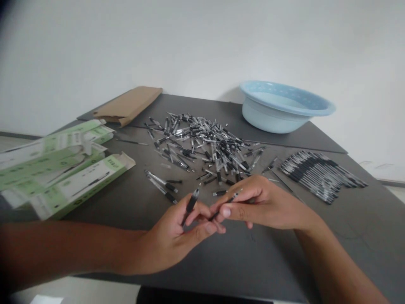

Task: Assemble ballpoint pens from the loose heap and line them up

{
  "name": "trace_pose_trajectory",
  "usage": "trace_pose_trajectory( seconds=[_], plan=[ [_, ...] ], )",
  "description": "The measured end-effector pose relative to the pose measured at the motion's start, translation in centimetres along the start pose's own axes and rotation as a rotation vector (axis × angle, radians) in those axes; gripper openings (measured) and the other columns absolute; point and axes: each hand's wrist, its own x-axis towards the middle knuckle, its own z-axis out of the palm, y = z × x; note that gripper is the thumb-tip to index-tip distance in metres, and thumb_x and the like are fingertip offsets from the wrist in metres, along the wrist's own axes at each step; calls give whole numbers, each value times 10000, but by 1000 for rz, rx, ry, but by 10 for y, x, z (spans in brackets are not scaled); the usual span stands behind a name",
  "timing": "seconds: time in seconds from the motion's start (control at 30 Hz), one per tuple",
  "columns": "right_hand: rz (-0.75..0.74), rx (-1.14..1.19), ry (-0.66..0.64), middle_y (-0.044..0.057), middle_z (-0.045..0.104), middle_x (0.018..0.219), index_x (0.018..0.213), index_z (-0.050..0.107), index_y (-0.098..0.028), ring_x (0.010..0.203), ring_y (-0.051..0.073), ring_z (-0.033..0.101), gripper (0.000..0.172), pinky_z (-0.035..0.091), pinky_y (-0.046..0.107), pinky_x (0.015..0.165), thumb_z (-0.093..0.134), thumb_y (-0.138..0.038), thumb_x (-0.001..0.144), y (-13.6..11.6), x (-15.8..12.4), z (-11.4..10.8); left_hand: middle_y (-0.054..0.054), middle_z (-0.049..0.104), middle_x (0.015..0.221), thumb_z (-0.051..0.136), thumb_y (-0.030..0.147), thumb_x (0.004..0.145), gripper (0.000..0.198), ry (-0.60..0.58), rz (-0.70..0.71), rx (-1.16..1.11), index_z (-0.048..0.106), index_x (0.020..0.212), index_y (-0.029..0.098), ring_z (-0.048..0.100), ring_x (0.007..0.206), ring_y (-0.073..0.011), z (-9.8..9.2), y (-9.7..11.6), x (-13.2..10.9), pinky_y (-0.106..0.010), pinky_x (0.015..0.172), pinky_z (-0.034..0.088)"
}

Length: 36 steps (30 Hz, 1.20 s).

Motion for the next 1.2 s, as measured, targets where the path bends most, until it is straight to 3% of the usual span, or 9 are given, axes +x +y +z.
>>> trace_pose_trajectory(
  seconds=[0.13,0.2,0.3,0.37,0.5,0.6,0.77,0.93,1.2],
  plan=[
    [1,-57,-29,68,834,923,1214,863,-304,677,119,714,233,559,151,519,749,-315,1012,3,-2,-5,-116,849,1026,643,359,1084,278,-3,30,59,459,915,239,814,980,-215,1,3,-1,-353,857,606],
    [-15,-54,-49,76,842,940,1257,847,-306,645,120,695,316,547,177,534,800,-431,971,6,-4,-10,-122,851,1017,634,330,1083,259,-9,49,73,457,919,238,813,957,-212,2,3,-1,-347,840,605],
    [-24,10,-36,121,856,983,1338,811,-281,582,138,648,754,522,235,525,774,-805,797,12,-5,-18,-118,841,999,598,309,1092,294,-23,79,69,393,887,256,807,920,-197,2,0,-3,-321,801,600],
    [-15,-8,105,139,848,928,1325,821,-241,539,142,594,900,497,262,508,621,-937,790,16,-1,-20,-113,837,1000,570,312,1102,327,-37,98,66,346,868,267,800,905,-188,2,-1,-3,-319,802,597],
    [122,-340,607,123,814,826,1110,880,-160,547,150,583,792,477,279,531,522,-850,954,29,15,-17,-117,833,997,534,352,1127,351,-47,104,68,329,856,267,767,858,-177,2,1,-3,-330,811,583],
    [177,-476,773,89,805,795,1068,874,-148,573,161,600,606,431,274,520,701,-713,934,42,26,-15,-114,825,1000,515,371,1143,350,-30,80,52,345,857,260,741,835,-164,2,5,-1,-322,801,580],
    [118,-588,848,81,843,907,1138,876,-206,690,200,688,450,492,299,600,767,-587,925,56,31,-17,-88,800,973,515,402,1146,350,-12,45,-14,364,868,253,783,916,-171,3,3,4,-276,764,592],
    [45,-713,809,58,839,929,1064,894,-257,715,197,676,275,518,321,661,773,-474,946,56,32,-17,-84,794,977,526,420,1145,348,-31,-5,-42,369,887,246,824,950,-188,2,-1,4,-229,696,581],
    [-11,-814,806,54,810,962,1123,866,-251,711,190,634,273,507,331,653,762,-456,975,64,26,-28,-166,825,1014,492,465,1145,362,-116,-47,-44,356,890,246,854,895,-235,7,-1,-3,-231,647,581]
  ],
)
